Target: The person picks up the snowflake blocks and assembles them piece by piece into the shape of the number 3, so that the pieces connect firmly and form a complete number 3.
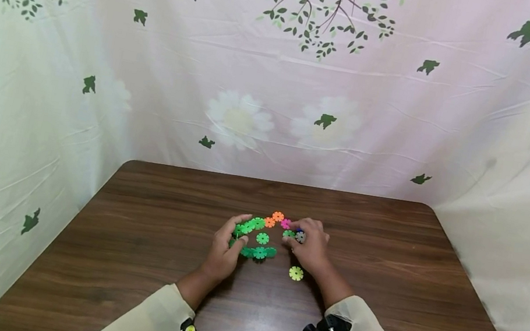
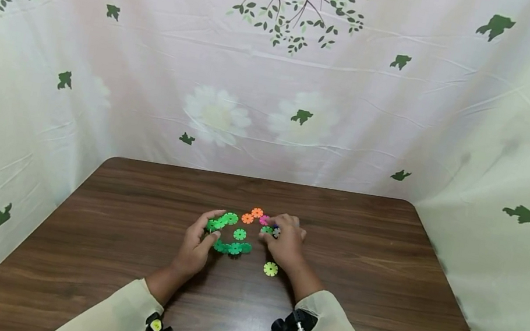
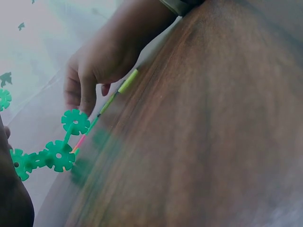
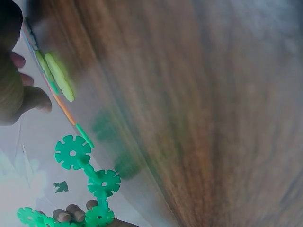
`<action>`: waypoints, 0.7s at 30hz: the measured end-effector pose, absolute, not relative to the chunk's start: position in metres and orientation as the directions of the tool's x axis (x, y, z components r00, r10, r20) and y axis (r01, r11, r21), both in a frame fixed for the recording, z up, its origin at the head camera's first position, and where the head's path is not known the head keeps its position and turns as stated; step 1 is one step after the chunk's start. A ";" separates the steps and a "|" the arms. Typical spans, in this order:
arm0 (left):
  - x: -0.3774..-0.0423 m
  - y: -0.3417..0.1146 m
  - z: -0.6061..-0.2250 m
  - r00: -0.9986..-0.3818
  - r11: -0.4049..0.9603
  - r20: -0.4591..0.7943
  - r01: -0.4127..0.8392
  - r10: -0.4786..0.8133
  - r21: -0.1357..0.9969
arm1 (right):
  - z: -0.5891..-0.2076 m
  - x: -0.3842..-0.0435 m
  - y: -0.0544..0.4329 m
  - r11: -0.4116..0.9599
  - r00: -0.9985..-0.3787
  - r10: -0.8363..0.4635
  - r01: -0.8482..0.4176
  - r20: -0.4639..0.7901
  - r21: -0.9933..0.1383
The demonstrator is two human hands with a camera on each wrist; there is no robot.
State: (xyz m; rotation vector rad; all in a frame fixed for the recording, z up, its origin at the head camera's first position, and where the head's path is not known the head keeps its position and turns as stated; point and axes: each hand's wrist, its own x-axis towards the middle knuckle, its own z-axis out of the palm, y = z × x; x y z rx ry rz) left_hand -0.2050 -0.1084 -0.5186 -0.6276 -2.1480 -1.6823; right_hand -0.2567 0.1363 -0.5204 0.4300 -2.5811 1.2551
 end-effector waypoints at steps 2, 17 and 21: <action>-0.205 -0.108 -0.519 -0.842 0.205 0.524 0.540 0.132 0.816 | -0.521 -0.257 0.137 0.620 -0.947 -0.145 -0.312 0.286 -0.720; -0.206 -0.107 -0.518 -0.821 0.233 0.558 0.570 0.120 0.788 | -0.523 -0.258 0.138 0.721 -0.966 -0.114 -0.242 0.234 -0.649; -0.206 -0.107 -0.518 -0.808 0.233 0.577 0.588 0.119 0.775 | -0.523 -0.258 0.138 0.741 -0.965 -0.125 -0.245 0.230 -0.625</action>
